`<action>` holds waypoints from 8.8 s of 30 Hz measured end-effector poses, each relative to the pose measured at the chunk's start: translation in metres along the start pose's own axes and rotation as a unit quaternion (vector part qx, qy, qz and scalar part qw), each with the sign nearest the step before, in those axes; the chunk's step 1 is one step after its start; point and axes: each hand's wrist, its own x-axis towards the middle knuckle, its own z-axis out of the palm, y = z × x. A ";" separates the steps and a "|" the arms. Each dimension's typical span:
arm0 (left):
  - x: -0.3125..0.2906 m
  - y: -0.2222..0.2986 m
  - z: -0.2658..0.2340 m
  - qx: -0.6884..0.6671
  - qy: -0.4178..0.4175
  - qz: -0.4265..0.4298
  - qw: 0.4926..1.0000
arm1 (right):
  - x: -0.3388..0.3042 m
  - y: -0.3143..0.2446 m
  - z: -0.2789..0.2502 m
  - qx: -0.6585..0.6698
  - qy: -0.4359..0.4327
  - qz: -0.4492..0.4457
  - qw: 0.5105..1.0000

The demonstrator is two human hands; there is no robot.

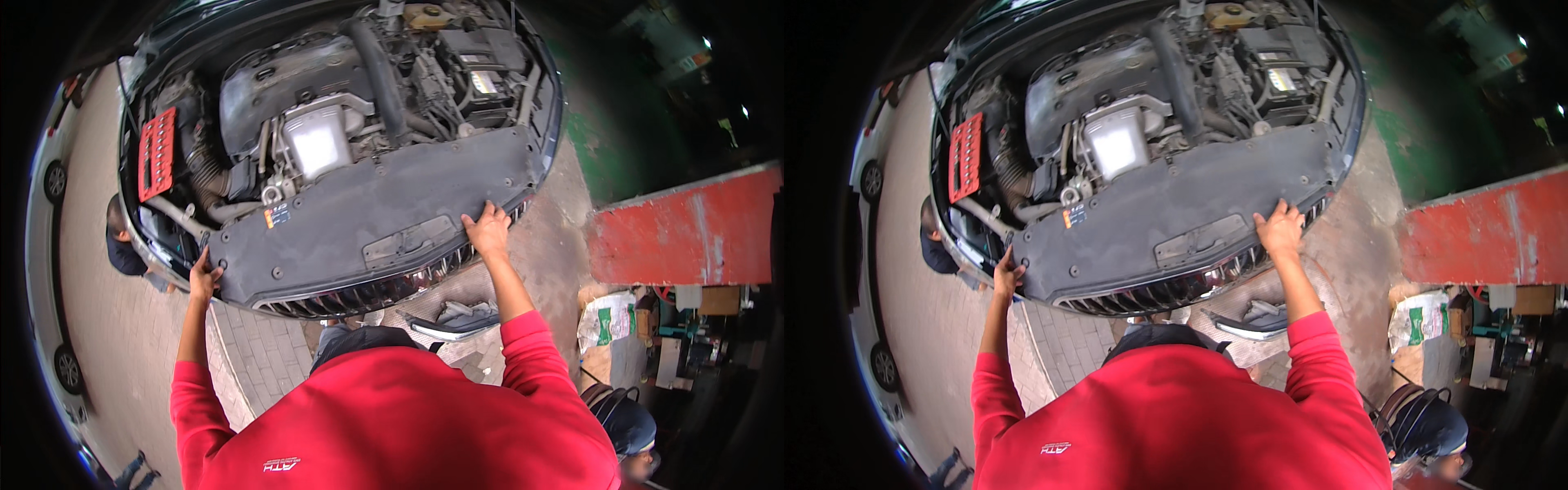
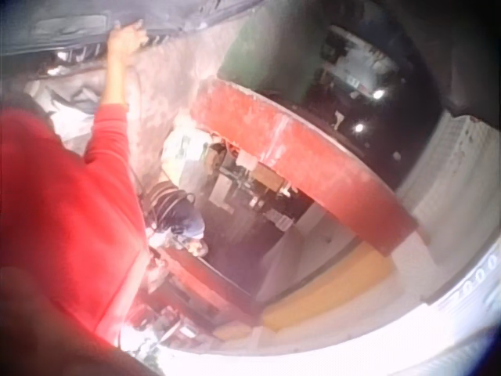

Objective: The person installs a front bumper cover on a car with the hood open. They align the cover, insert fasteners by hand, and tighten them with a socket wrench. A coworker works nearby on the wheel area.

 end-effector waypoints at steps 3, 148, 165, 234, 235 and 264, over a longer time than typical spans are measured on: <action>0.001 0.007 -0.005 0.010 -0.007 -0.017 1.000 | 0.016 0.017 0.011 0.084 0.027 0.019 0.996; -0.127 0.294 0.417 0.470 -0.228 0.684 0.509 | 0.082 0.105 0.032 0.450 0.189 -0.039 0.872; -0.122 0.297 0.417 0.412 -0.284 0.666 0.553 | 0.000 0.082 0.087 0.514 0.281 0.052 0.809; 0.251 0.123 -0.143 0.259 0.358 0.016 0.897 | -0.013 -0.054 0.053 0.663 -0.043 0.239 0.708; 0.265 0.115 -0.150 0.256 0.346 0.042 0.902 | -0.032 -0.052 0.051 0.655 -0.045 0.232 0.718; -0.145 0.161 0.227 -0.240 -0.091 0.488 0.834 | -0.194 -0.211 -0.025 0.640 -0.287 -0.081 0.708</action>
